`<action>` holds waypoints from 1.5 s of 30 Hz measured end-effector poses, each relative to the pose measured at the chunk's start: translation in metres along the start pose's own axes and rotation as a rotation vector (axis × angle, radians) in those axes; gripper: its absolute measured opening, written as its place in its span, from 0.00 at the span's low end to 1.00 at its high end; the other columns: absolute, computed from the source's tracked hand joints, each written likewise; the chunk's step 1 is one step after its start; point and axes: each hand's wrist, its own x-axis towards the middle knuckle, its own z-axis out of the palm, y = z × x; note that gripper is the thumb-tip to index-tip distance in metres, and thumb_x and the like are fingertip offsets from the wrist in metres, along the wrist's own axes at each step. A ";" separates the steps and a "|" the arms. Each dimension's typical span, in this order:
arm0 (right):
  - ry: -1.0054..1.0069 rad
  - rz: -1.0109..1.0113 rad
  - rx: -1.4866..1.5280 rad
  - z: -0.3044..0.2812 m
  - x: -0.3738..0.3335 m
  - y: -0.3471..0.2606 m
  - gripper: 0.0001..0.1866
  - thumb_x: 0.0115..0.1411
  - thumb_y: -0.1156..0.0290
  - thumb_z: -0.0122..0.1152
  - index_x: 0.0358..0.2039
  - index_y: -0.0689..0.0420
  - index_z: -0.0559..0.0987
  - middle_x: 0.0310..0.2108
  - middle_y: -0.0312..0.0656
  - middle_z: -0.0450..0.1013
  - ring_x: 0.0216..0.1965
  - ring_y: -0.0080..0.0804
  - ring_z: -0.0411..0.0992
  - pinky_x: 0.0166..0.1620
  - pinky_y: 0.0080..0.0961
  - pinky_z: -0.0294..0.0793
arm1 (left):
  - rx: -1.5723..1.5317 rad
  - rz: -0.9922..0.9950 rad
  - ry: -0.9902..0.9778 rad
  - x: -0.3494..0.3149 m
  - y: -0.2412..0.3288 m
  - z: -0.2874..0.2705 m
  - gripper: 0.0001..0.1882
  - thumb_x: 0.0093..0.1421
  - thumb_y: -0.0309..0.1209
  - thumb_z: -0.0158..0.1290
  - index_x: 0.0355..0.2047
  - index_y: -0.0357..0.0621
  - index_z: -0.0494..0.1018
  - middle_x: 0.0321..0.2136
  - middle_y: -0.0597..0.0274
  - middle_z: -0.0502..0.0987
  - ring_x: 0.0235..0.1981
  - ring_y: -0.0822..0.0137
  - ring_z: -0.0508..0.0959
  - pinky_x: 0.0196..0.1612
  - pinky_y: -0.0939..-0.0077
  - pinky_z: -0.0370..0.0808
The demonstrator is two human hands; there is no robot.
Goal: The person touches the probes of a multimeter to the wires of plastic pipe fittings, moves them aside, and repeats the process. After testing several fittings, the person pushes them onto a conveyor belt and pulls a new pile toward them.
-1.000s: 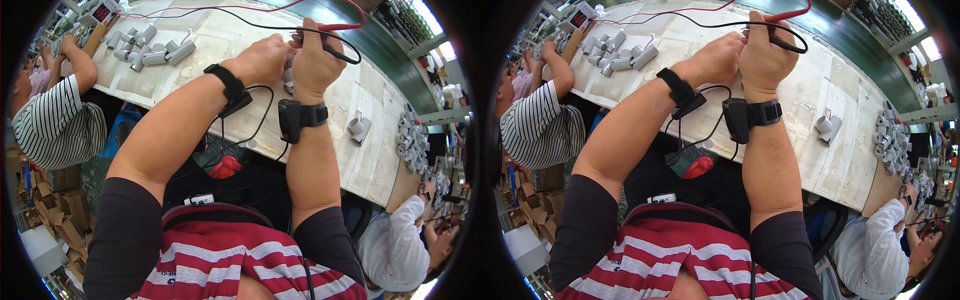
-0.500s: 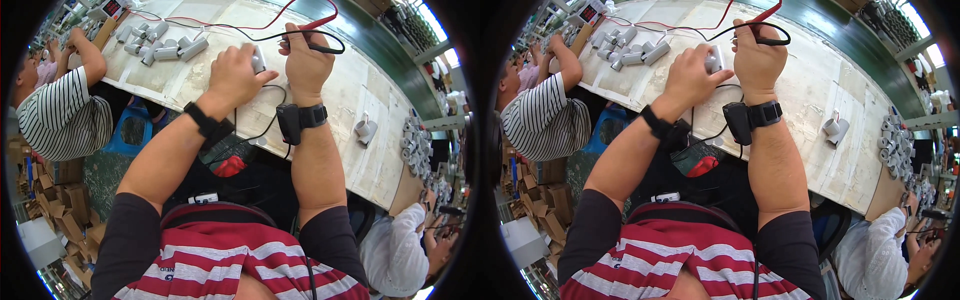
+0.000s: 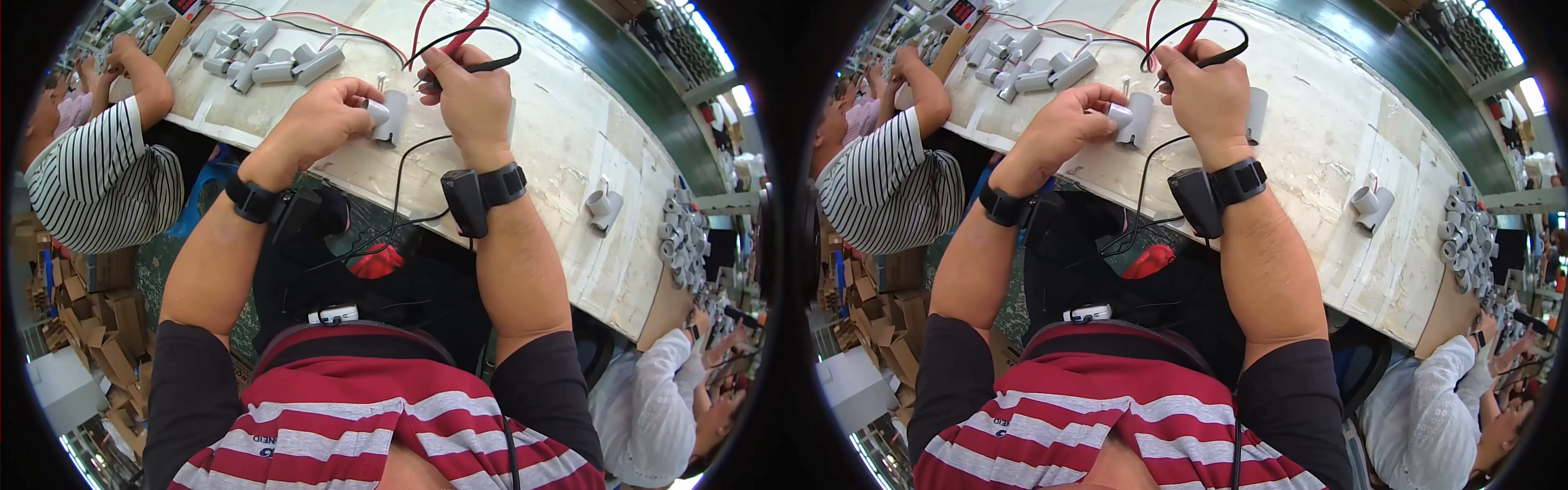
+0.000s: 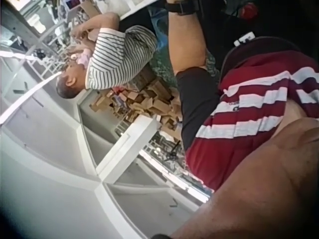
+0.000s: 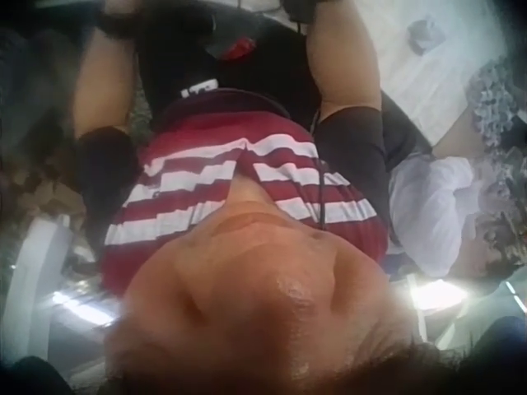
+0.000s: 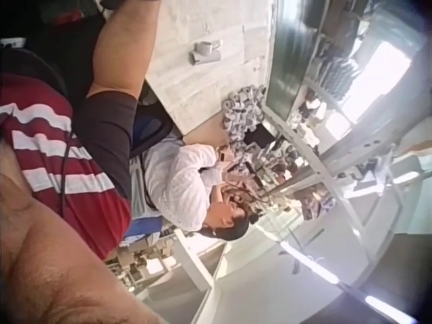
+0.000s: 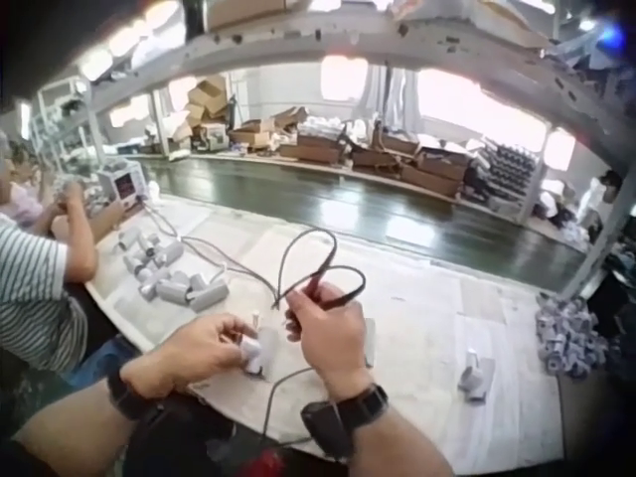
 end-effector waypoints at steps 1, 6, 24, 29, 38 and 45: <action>-0.013 -0.013 -0.039 0.002 -0.003 0.000 0.10 0.66 0.71 0.66 0.36 0.67 0.83 0.28 0.45 0.82 0.25 0.27 0.79 0.27 0.22 0.80 | -0.001 -0.001 0.005 0.000 -0.003 0.001 0.17 0.60 0.24 0.59 0.51 0.36 0.77 0.34 0.63 0.80 0.33 0.75 0.79 0.36 0.80 0.75; -0.012 -0.085 -0.002 0.006 -0.006 0.004 0.10 0.66 0.70 0.67 0.37 0.66 0.83 0.28 0.44 0.82 0.25 0.27 0.79 0.27 0.22 0.80 | -0.207 0.065 -0.010 -0.001 -0.005 0.007 0.13 0.66 0.26 0.56 0.50 0.35 0.78 0.33 0.62 0.81 0.29 0.73 0.79 0.33 0.78 0.76; -0.336 0.170 -0.266 0.021 -0.015 0.021 0.11 0.65 0.66 0.69 0.35 0.62 0.84 0.24 0.34 0.78 0.20 0.16 0.72 0.26 0.16 0.74 | -0.449 -0.219 -0.128 -0.018 -0.012 -0.029 0.18 0.69 0.33 0.49 0.45 0.31 0.82 0.33 0.55 0.84 0.21 0.70 0.77 0.22 0.77 0.72; -0.318 0.199 -0.223 0.023 -0.013 0.020 0.10 0.65 0.66 0.69 0.36 0.62 0.85 0.24 0.34 0.78 0.21 0.16 0.73 0.26 0.16 0.74 | -0.403 -0.227 -0.141 -0.015 -0.016 -0.033 0.18 0.69 0.34 0.48 0.45 0.32 0.83 0.33 0.56 0.84 0.21 0.71 0.76 0.22 0.78 0.71; -0.291 0.154 -0.127 0.027 -0.013 0.029 0.12 0.63 0.66 0.71 0.32 0.63 0.85 0.21 0.37 0.77 0.19 0.19 0.74 0.23 0.21 0.74 | -0.381 -0.223 -0.155 -0.012 -0.017 -0.035 0.19 0.69 0.35 0.48 0.45 0.33 0.83 0.32 0.58 0.84 0.21 0.72 0.76 0.21 0.78 0.70; -0.274 0.085 -0.215 0.030 -0.014 0.031 0.13 0.62 0.64 0.71 0.31 0.63 0.85 0.19 0.38 0.77 0.18 0.22 0.74 0.24 0.23 0.72 | -0.336 -0.204 -0.156 -0.013 -0.015 -0.034 0.20 0.70 0.35 0.47 0.46 0.30 0.82 0.37 0.56 0.84 0.27 0.72 0.79 0.22 0.79 0.72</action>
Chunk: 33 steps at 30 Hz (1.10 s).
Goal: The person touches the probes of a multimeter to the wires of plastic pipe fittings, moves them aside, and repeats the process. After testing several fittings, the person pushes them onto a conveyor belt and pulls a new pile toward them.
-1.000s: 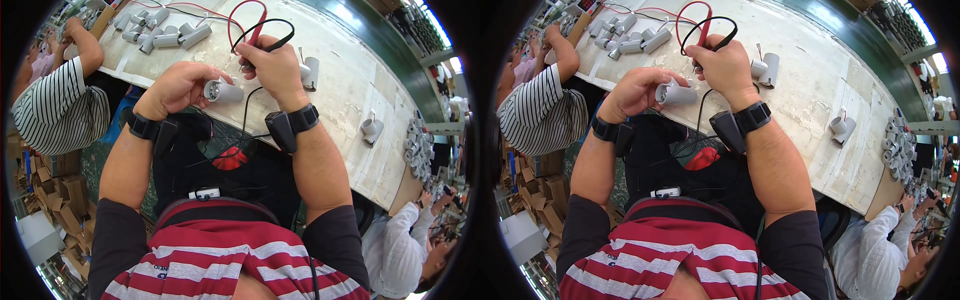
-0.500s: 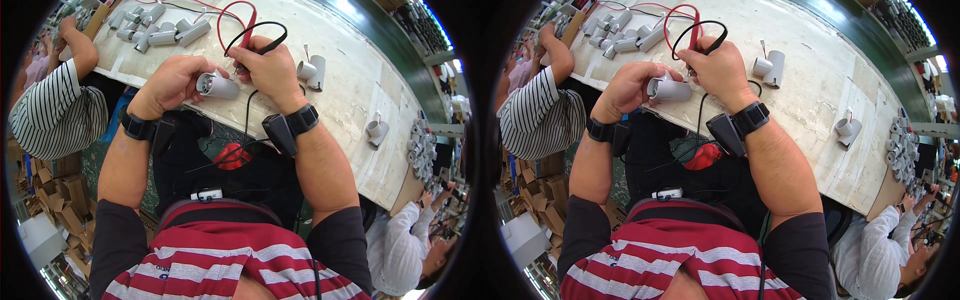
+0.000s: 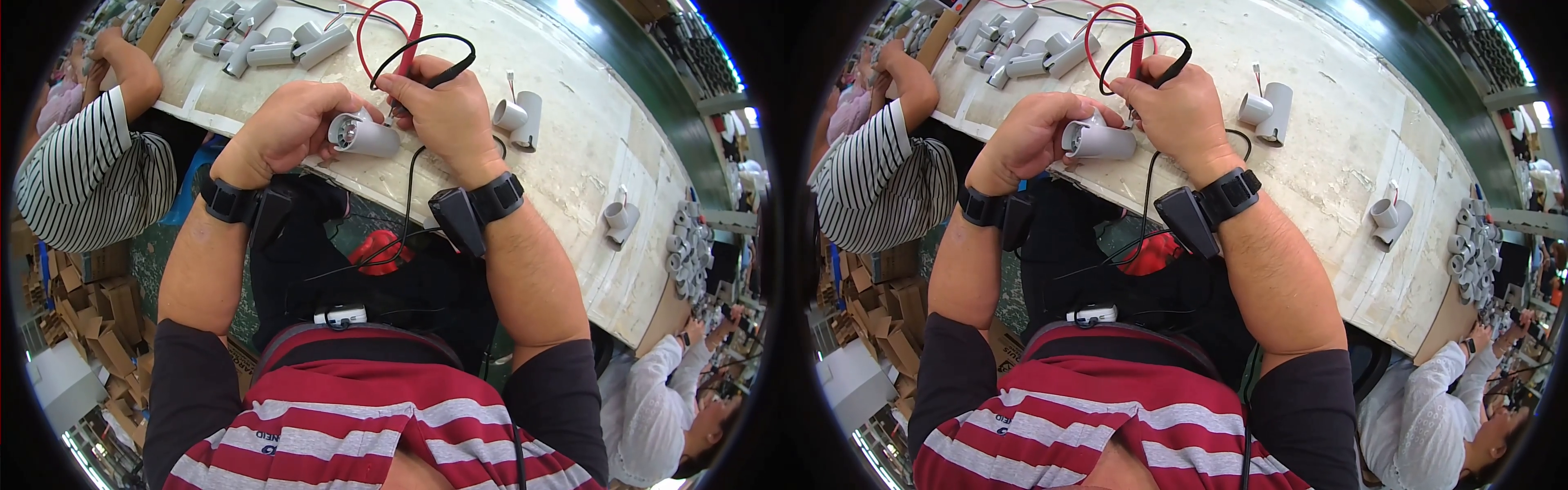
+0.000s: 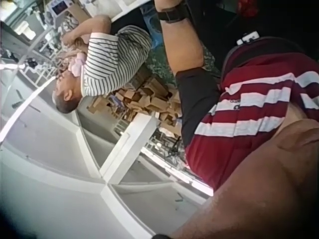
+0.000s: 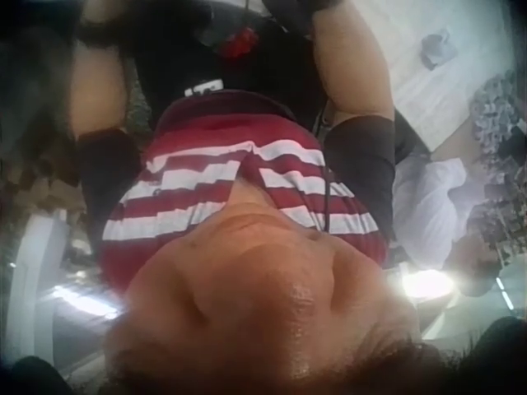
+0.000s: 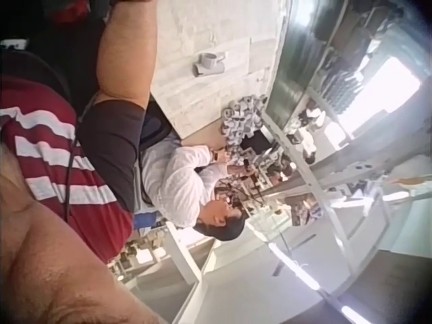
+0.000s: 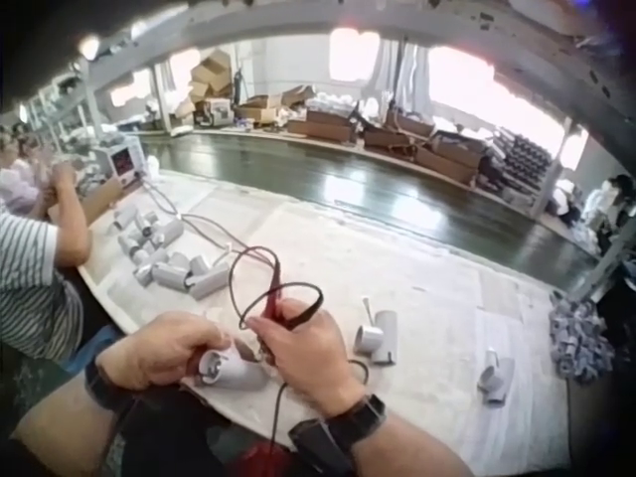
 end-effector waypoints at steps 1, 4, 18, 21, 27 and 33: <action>0.007 -0.028 -0.027 0.000 0.000 0.001 0.13 0.62 0.64 0.71 0.31 0.63 0.85 0.19 0.39 0.76 0.18 0.22 0.73 0.24 0.24 0.72 | 0.017 0.003 0.004 0.000 0.000 0.001 0.20 0.70 0.35 0.47 0.46 0.31 0.82 0.37 0.57 0.84 0.27 0.72 0.79 0.22 0.79 0.72; 0.016 -0.038 -0.054 -0.001 -0.001 0.002 0.13 0.61 0.64 0.71 0.30 0.63 0.85 0.18 0.39 0.76 0.18 0.23 0.73 0.24 0.25 0.71 | 0.050 0.010 0.014 -0.002 -0.001 0.004 0.20 0.69 0.34 0.47 0.45 0.31 0.82 0.37 0.57 0.84 0.27 0.73 0.79 0.22 0.79 0.73; 0.001 0.076 -0.006 0.008 0.006 -0.007 0.10 0.64 0.67 0.71 0.33 0.61 0.85 0.24 0.34 0.78 0.20 0.17 0.72 0.24 0.18 0.70 | -0.070 0.083 0.058 0.002 -0.015 -0.003 0.14 0.67 0.32 0.53 0.40 0.38 0.85 0.29 0.63 0.82 0.21 0.75 0.75 0.20 0.78 0.70; 0.024 0.076 -0.051 0.005 0.001 -0.013 0.08 0.65 0.69 0.69 0.32 0.61 0.84 0.23 0.34 0.76 0.21 0.19 0.72 0.23 0.20 0.69 | 0.109 0.172 0.066 0.002 -0.017 -0.003 0.15 0.67 0.33 0.52 0.42 0.37 0.85 0.35 0.62 0.84 0.29 0.74 0.79 0.27 0.76 0.77; -0.031 0.092 0.078 0.005 -0.004 -0.008 0.06 0.67 0.72 0.65 0.33 0.60 0.82 0.24 0.33 0.76 0.22 0.19 0.71 0.24 0.18 0.69 | -0.006 0.108 0.102 0.003 -0.020 0.006 0.15 0.64 0.35 0.52 0.38 0.39 0.86 0.25 0.61 0.80 0.17 0.72 0.74 0.18 0.76 0.71; -0.023 0.121 0.055 0.005 -0.004 -0.013 0.06 0.67 0.72 0.64 0.34 0.60 0.81 0.25 0.33 0.76 0.23 0.19 0.72 0.26 0.16 0.70 | -0.036 0.117 0.115 -0.002 -0.016 0.009 0.16 0.64 0.36 0.52 0.38 0.39 0.85 0.24 0.60 0.79 0.15 0.71 0.73 0.17 0.76 0.70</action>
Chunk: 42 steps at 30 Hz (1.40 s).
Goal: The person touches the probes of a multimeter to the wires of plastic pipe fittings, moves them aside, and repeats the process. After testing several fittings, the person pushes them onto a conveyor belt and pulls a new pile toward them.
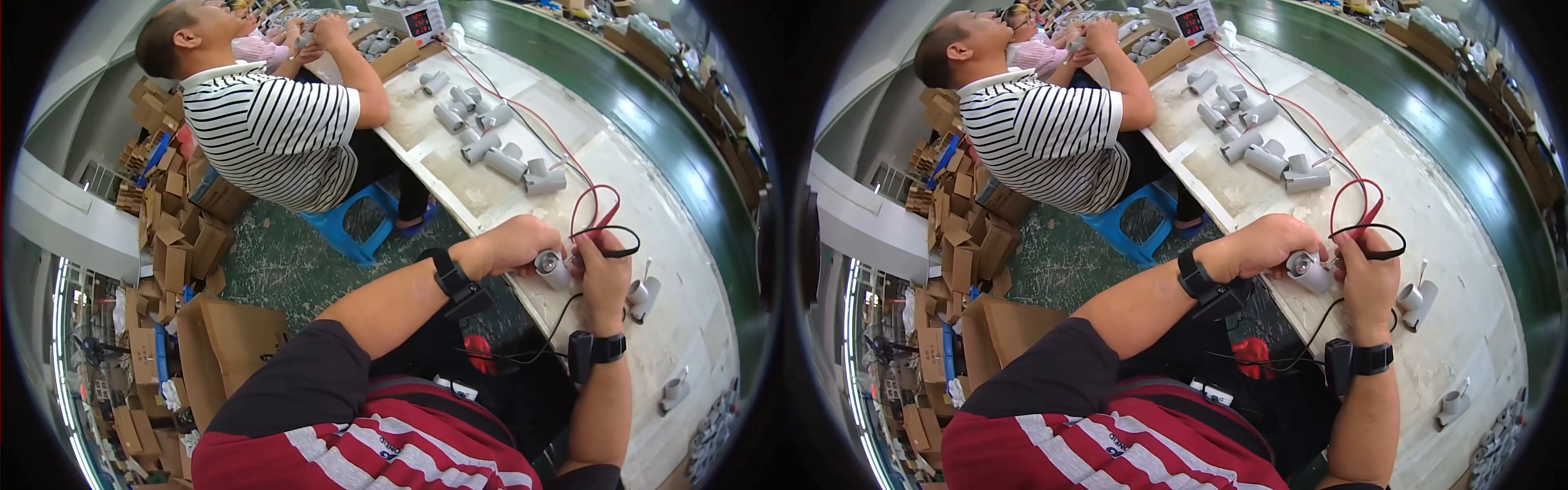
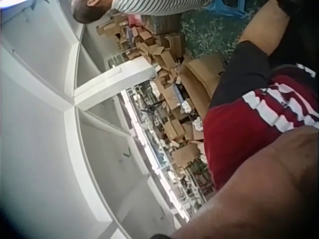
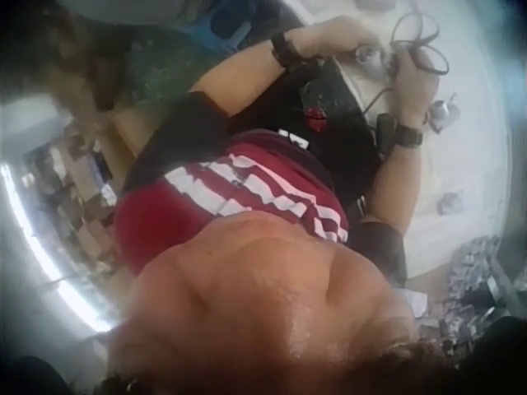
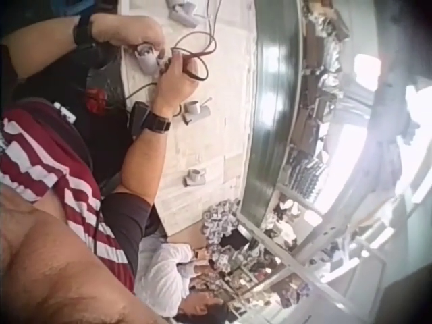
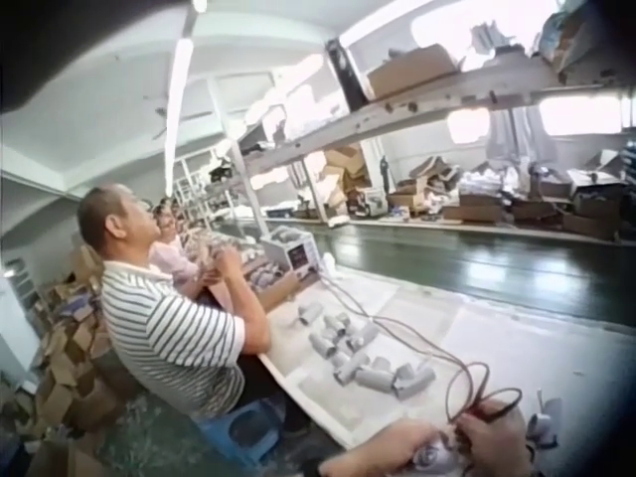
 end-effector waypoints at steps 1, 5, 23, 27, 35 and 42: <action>0.002 -0.004 -0.004 0.000 0.000 -0.001 0.06 0.67 0.71 0.64 0.34 0.60 0.81 0.25 0.33 0.76 0.23 0.19 0.72 0.26 0.17 0.70 | -0.003 -0.003 0.000 0.001 0.000 -0.001 0.16 0.64 0.36 0.51 0.38 0.39 0.85 0.24 0.61 0.79 0.15 0.71 0.73 0.17 0.76 0.70; 0.011 -0.014 -0.010 0.002 0.001 -0.003 0.07 0.67 0.71 0.64 0.33 0.60 0.81 0.25 0.33 0.76 0.22 0.18 0.71 0.25 0.17 0.69 | -0.007 -0.001 0.002 0.002 -0.001 -0.002 0.16 0.64 0.36 0.51 0.38 0.40 0.85 0.25 0.61 0.79 0.15 0.72 0.73 0.17 0.76 0.70; 0.001 -0.022 -0.041 -0.001 0.000 -0.002 0.07 0.68 0.71 0.62 0.34 0.60 0.81 0.26 0.35 0.77 0.23 0.20 0.73 0.26 0.19 0.72 | -0.026 0.011 0.064 -0.002 -0.005 0.002 0.12 0.63 0.33 0.55 0.43 0.42 0.80 0.31 0.66 0.79 0.23 0.74 0.76 0.20 0.77 0.73; 0.139 -0.136 0.186 -0.006 0.002 0.008 0.08 0.69 0.71 0.61 0.35 0.62 0.81 0.28 0.39 0.79 0.24 0.23 0.74 0.26 0.21 0.75 | 0.137 0.120 0.111 -0.002 -0.007 -0.011 0.10 0.61 0.30 0.57 0.42 0.40 0.79 0.32 0.65 0.79 0.25 0.72 0.77 0.26 0.78 0.75; 0.220 -0.200 0.201 -0.015 0.005 0.011 0.08 0.69 0.72 0.62 0.37 0.63 0.81 0.29 0.42 0.80 0.25 0.25 0.76 0.27 0.23 0.77 | 0.760 0.434 0.529 -0.008 0.003 -0.067 0.23 0.59 0.34 0.62 0.53 0.36 0.76 0.44 0.47 0.79 0.46 0.54 0.80 0.52 0.64 0.77; 0.216 -0.180 0.236 -0.008 0.008 0.002 0.08 0.69 0.71 0.63 0.38 0.63 0.82 0.29 0.42 0.81 0.25 0.26 0.77 0.27 0.22 0.77 | 1.258 0.608 0.671 -0.011 -0.036 -0.060 0.40 0.62 0.48 0.63 0.70 0.50 0.64 0.71 0.35 0.55 0.69 0.30 0.60 0.69 0.42 0.61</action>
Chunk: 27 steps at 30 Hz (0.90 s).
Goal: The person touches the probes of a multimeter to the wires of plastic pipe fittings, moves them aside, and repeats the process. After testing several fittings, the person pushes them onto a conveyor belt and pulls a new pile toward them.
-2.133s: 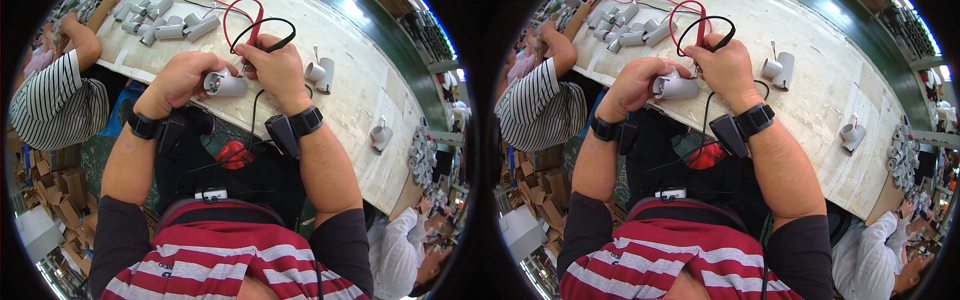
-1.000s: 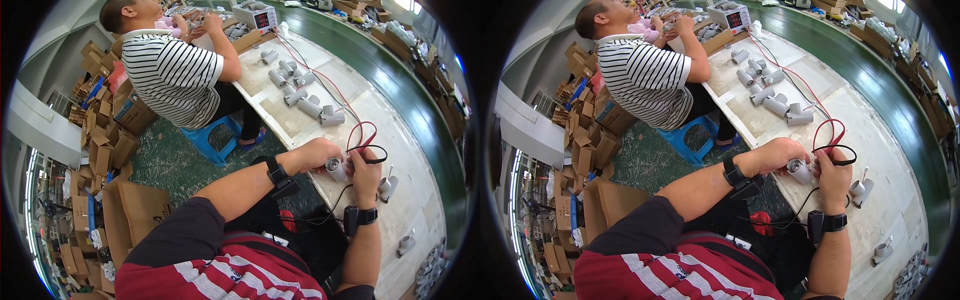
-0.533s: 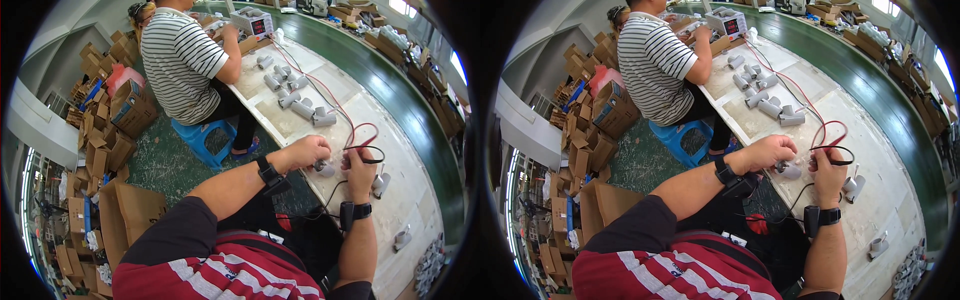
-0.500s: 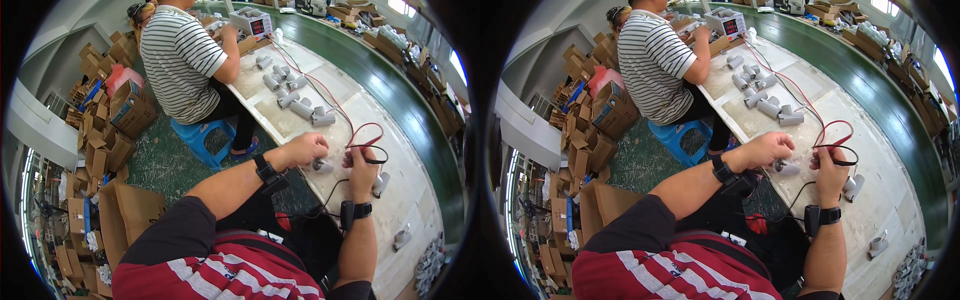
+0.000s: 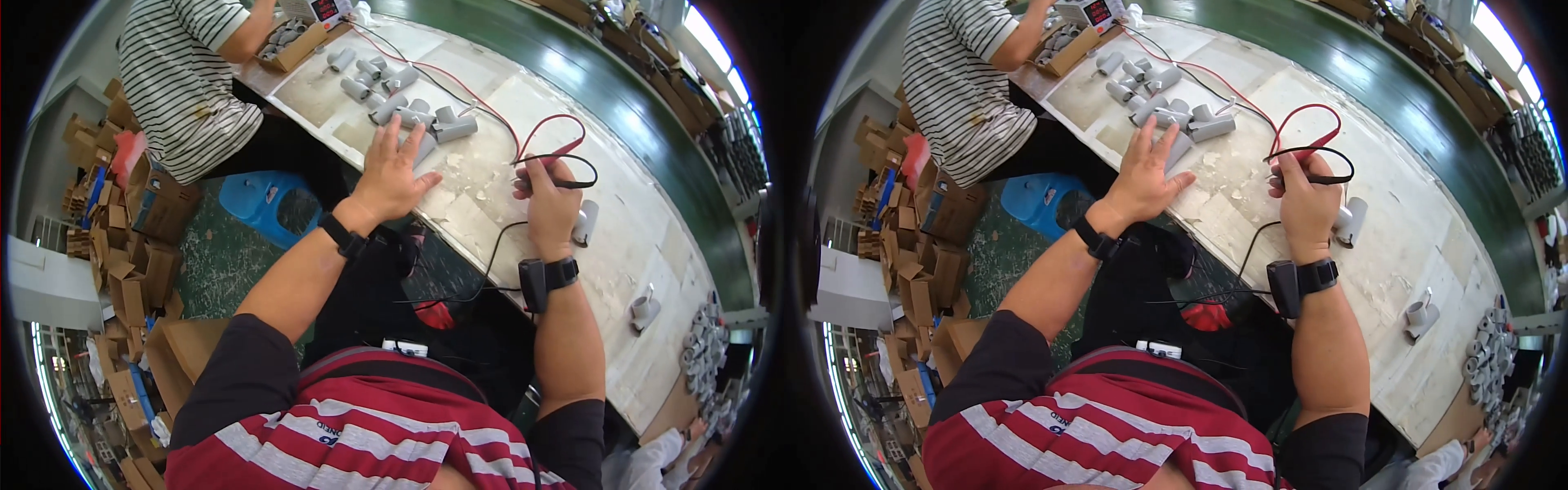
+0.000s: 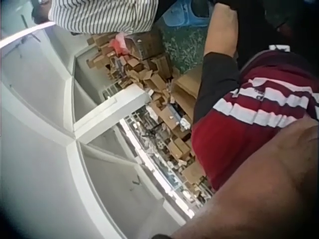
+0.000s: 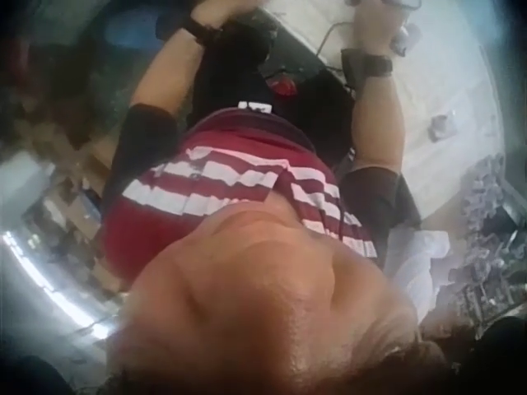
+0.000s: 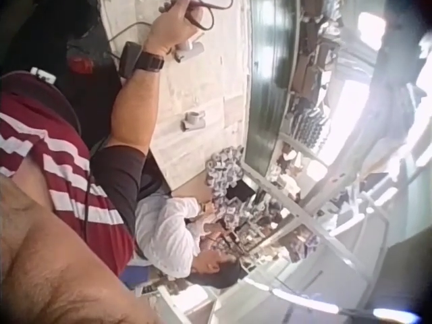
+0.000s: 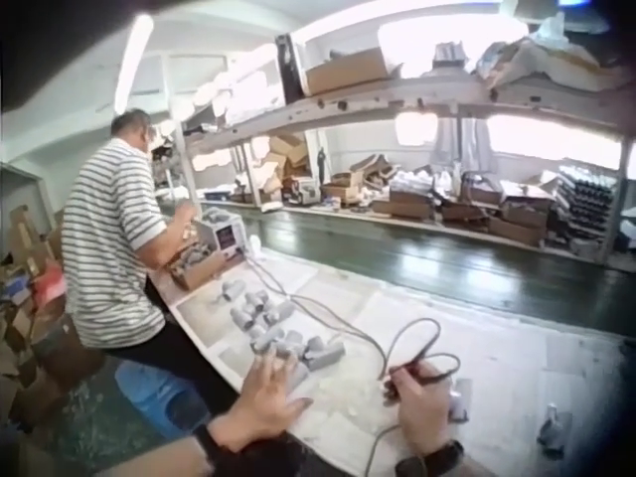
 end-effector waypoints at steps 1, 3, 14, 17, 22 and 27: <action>0.004 0.000 -0.004 -0.002 0.000 0.000 0.08 0.69 0.71 0.63 0.38 0.63 0.82 0.29 0.42 0.81 0.25 0.26 0.77 0.27 0.22 0.77 | 0.093 0.034 0.013 0.003 -0.003 0.002 0.42 0.62 0.50 0.62 0.73 0.54 0.61 0.74 0.35 0.51 0.70 0.26 0.56 0.70 0.35 0.58; 0.031 -0.003 -0.029 -0.007 0.000 0.002 0.08 0.68 0.71 0.64 0.38 0.64 0.82 0.28 0.42 0.80 0.25 0.26 0.77 0.27 0.22 0.78 | 0.165 0.018 -0.055 0.016 -0.009 0.004 0.42 0.63 0.50 0.61 0.73 0.54 0.60 0.74 0.35 0.50 0.71 0.25 0.55 0.70 0.33 0.57; 0.159 -0.146 0.117 -0.028 0.020 -0.039 0.08 0.68 0.70 0.65 0.38 0.64 0.82 0.29 0.46 0.81 0.24 0.29 0.79 0.27 0.24 0.79 | 0.019 0.275 -0.104 0.040 0.053 0.001 0.31 0.65 0.39 0.58 0.66 0.41 0.67 0.66 0.36 0.65 0.68 0.33 0.63 0.70 0.40 0.61; 0.208 -0.184 0.116 -0.055 0.030 -0.047 0.08 0.68 0.70 0.65 0.38 0.63 0.82 0.29 0.46 0.81 0.24 0.30 0.78 0.27 0.25 0.79 | -0.275 0.504 -0.098 0.026 0.119 0.022 0.24 0.61 0.33 0.60 0.56 0.34 0.75 0.54 0.39 0.77 0.61 0.40 0.73 0.68 0.55 0.68; 0.267 -0.164 0.131 -0.086 0.036 -0.036 0.09 0.69 0.68 0.65 0.40 0.62 0.81 0.29 0.45 0.81 0.24 0.29 0.78 0.26 0.23 0.78 | -0.485 0.574 -0.320 0.055 0.194 0.075 0.13 0.59 0.27 0.56 0.45 0.42 0.79 0.47 0.43 0.78 0.54 0.39 0.75 0.61 0.49 0.72; 0.263 -0.168 0.120 -0.074 0.024 -0.043 0.09 0.69 0.67 0.65 0.41 0.61 0.80 0.30 0.45 0.81 0.24 0.29 0.78 0.27 0.22 0.78 | -0.475 0.420 -0.241 0.055 0.203 0.086 0.13 0.58 0.27 0.54 0.44 0.44 0.79 0.42 0.44 0.79 0.46 0.41 0.78 0.53 0.50 0.76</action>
